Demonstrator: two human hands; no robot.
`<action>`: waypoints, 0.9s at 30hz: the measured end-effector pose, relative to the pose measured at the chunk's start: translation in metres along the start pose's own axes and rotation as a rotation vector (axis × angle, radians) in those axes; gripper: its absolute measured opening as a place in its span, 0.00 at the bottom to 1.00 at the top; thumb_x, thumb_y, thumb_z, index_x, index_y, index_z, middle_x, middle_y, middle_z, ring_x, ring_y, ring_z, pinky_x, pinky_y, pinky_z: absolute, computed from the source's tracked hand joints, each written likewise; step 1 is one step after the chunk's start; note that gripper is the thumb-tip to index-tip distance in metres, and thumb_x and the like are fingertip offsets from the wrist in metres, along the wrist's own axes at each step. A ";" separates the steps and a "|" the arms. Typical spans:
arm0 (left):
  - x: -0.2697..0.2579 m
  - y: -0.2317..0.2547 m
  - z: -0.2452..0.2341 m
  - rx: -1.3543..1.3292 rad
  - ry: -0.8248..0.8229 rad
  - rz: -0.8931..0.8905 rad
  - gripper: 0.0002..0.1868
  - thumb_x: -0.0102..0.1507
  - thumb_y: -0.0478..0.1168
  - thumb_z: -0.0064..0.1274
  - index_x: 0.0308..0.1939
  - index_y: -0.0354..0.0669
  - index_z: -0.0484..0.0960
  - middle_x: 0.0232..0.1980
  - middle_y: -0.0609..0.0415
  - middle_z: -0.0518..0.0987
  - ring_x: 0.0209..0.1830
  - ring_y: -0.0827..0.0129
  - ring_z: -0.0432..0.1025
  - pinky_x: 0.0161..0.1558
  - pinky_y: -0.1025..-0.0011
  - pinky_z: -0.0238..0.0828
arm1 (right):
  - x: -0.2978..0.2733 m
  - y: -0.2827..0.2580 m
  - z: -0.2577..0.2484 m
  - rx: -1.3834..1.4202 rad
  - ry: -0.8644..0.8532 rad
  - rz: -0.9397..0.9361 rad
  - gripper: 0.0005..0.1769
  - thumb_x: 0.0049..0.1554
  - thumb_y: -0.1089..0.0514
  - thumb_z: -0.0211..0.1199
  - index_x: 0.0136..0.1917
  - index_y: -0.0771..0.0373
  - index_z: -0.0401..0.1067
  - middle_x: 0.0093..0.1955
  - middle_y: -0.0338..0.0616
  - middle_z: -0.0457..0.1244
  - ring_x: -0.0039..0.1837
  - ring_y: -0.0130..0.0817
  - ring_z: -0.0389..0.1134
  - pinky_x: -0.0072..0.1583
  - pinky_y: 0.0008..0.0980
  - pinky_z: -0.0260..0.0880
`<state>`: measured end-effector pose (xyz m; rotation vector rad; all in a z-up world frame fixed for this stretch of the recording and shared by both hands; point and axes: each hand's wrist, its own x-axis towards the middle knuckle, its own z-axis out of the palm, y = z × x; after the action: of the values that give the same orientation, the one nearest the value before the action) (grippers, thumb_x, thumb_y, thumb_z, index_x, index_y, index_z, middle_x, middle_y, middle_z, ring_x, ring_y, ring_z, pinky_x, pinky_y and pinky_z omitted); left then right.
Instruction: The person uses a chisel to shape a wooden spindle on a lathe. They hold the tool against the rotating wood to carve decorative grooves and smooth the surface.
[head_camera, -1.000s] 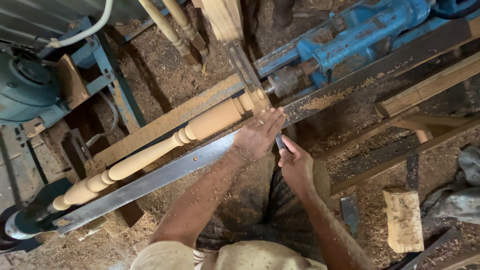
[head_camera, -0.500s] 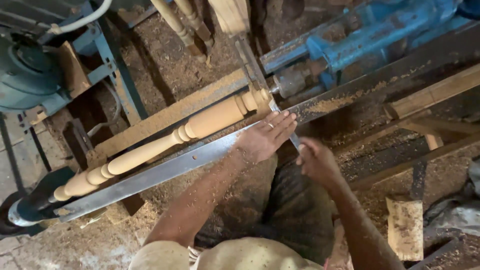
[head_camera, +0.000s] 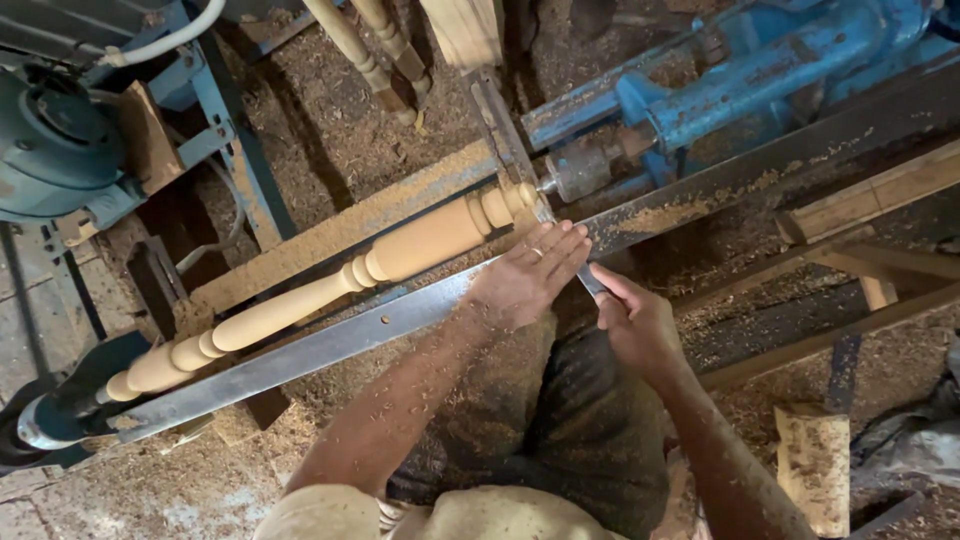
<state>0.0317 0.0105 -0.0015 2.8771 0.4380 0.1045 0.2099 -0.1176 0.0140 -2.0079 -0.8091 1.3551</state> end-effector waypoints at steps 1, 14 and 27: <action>0.000 0.001 0.001 0.000 -0.006 -0.002 0.32 0.68 0.40 0.43 0.77 0.36 0.62 0.80 0.45 0.61 0.82 0.57 0.54 0.81 0.59 0.47 | -0.001 -0.003 -0.001 -0.015 0.002 0.003 0.25 0.61 0.62 0.56 0.72 0.56 0.72 0.35 0.38 0.65 0.37 0.23 0.61 0.42 0.27 0.65; 0.007 0.001 -0.008 -0.089 -0.069 -0.026 0.40 0.61 0.38 0.49 0.77 0.36 0.59 0.80 0.44 0.60 0.81 0.56 0.53 0.80 0.58 0.45 | 0.009 -0.017 -0.020 -0.177 -0.044 0.088 0.24 0.63 0.58 0.56 0.72 0.48 0.72 0.34 0.40 0.68 0.35 0.25 0.64 0.38 0.30 0.67; 0.015 0.002 -0.007 -0.042 -0.061 -0.046 0.39 0.65 0.40 0.49 0.79 0.40 0.56 0.82 0.48 0.58 0.82 0.59 0.54 0.81 0.57 0.45 | 0.024 -0.010 -0.036 -0.198 -0.056 -0.163 0.23 0.61 0.61 0.58 0.69 0.56 0.73 0.50 0.46 0.74 0.35 0.21 0.64 0.38 0.28 0.67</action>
<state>0.0458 0.0148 0.0067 2.8184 0.4834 0.0177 0.2495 -0.0976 0.0187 -2.0082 -1.1462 1.2854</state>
